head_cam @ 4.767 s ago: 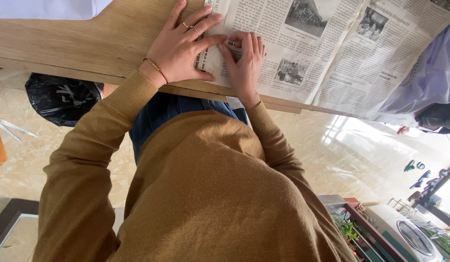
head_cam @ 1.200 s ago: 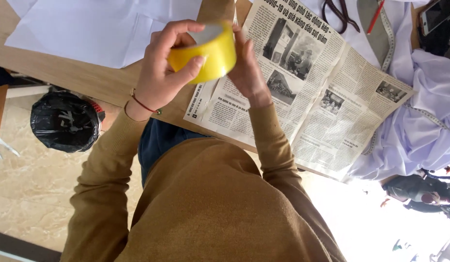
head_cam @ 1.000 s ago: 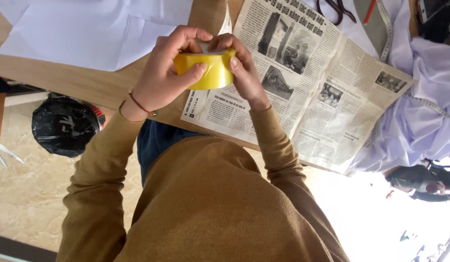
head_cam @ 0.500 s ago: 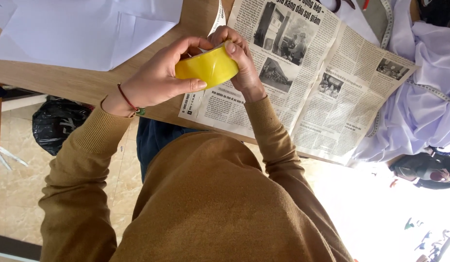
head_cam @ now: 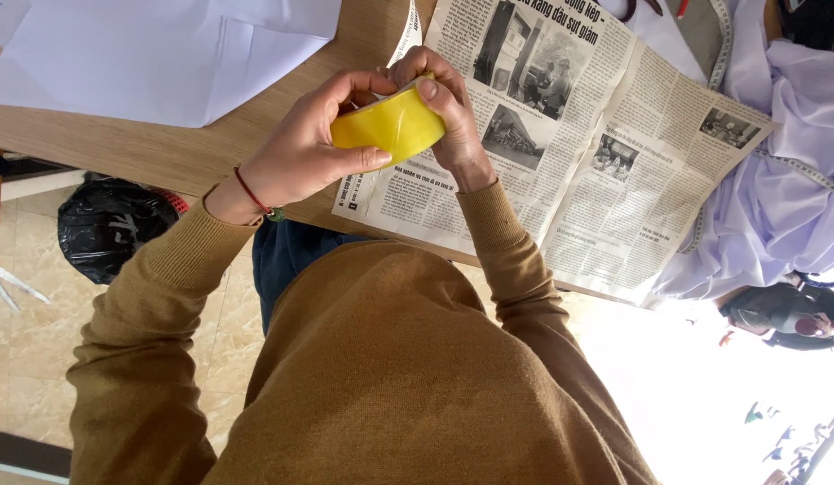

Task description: Applying yellow tape to a newspaper pattern and cutting it with scissors to reinforce or create a template.

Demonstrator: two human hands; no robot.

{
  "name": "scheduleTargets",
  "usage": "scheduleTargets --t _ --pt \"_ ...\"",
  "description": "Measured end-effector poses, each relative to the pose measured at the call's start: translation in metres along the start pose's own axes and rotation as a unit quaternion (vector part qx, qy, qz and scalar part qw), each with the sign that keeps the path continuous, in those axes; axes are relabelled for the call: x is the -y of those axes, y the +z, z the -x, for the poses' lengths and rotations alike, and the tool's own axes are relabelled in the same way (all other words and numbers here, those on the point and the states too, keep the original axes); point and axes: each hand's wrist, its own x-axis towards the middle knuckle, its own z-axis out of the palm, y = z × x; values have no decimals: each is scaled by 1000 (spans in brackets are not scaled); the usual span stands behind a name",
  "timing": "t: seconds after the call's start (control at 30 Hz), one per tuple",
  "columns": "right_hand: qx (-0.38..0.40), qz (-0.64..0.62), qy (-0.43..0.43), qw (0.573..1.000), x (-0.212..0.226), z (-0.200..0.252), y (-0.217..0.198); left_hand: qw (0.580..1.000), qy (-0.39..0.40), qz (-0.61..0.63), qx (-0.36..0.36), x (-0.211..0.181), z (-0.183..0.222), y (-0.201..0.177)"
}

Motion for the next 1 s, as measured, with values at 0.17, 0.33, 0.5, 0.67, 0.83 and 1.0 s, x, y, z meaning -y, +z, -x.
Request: scheduleTargets --t 0.17,0.33,0.5,0.67,0.83,1.0 --pt "-2 11 9 1000 -3 -1 -4 999 8 -26 -25 2 -3 4" --pt "16 -10 9 1000 -2 -6 -4 992 33 -105 69 -6 -9 -18" --pt "30 -5 11 999 -6 -10 -8 989 -76 -60 113 -3 -11 -24" --pt "31 53 1 998 10 -4 -10 998 -42 -14 35 20 -8 -1" --pt "27 100 12 995 23 12 -21 997 -74 17 6 22 -12 21" --pt "10 133 -9 991 22 21 -29 997 -67 27 -11 24 -14 33"
